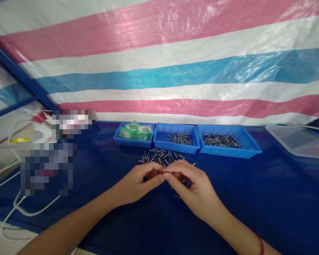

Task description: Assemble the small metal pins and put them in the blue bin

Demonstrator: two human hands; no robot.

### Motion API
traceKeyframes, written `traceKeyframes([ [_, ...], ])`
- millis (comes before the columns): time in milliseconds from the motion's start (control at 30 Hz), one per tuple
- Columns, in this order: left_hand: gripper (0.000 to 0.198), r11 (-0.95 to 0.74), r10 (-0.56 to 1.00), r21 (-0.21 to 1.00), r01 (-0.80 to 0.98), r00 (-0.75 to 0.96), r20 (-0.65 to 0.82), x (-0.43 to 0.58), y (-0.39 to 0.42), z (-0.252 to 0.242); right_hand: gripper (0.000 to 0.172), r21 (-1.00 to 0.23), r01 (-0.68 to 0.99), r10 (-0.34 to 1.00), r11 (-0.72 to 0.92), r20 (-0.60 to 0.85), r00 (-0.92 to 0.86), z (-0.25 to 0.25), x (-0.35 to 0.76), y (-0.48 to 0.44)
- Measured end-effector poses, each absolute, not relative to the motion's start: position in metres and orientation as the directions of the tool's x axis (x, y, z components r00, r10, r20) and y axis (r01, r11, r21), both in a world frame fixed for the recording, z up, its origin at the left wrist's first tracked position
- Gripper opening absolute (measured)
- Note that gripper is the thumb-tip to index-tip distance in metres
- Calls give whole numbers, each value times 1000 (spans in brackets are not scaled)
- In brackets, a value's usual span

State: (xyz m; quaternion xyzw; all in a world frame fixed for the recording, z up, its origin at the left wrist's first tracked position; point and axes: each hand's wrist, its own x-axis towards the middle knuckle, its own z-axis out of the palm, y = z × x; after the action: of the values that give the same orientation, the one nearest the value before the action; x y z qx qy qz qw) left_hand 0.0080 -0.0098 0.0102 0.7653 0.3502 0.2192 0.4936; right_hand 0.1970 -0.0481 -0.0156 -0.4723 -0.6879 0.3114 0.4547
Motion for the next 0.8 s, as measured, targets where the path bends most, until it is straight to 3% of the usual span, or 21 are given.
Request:
traceKeyframes([
  [233, 20, -293, 768, 882, 369, 640, -12, 10, -10, 11, 12, -864, 391, 948, 317, 288, -132, -14, 195, -47],
  [467, 15, -311, 819, 874, 375, 572, 46, 8, -6, 12, 11, -824, 414, 921, 388, 328, -209, -8, 200, -46],
  [600, 18, -331, 825, 866, 375, 561, 72, 6, -6, 15, 17, -838, 452, 944, 304, 202, -260, -6, 203, -40],
  [700, 28, -336, 825, 860, 383, 561, 72, 5, -6, 17, 22, -938, 328, 988, 112, 70, -137, -10, 208, -32],
  [800, 31, -420, 817, 790, 446, 564, 116, 3, -4, 15, 24, -1000, 25, 993, -11, -8, 121, -13, 225, -21],
])
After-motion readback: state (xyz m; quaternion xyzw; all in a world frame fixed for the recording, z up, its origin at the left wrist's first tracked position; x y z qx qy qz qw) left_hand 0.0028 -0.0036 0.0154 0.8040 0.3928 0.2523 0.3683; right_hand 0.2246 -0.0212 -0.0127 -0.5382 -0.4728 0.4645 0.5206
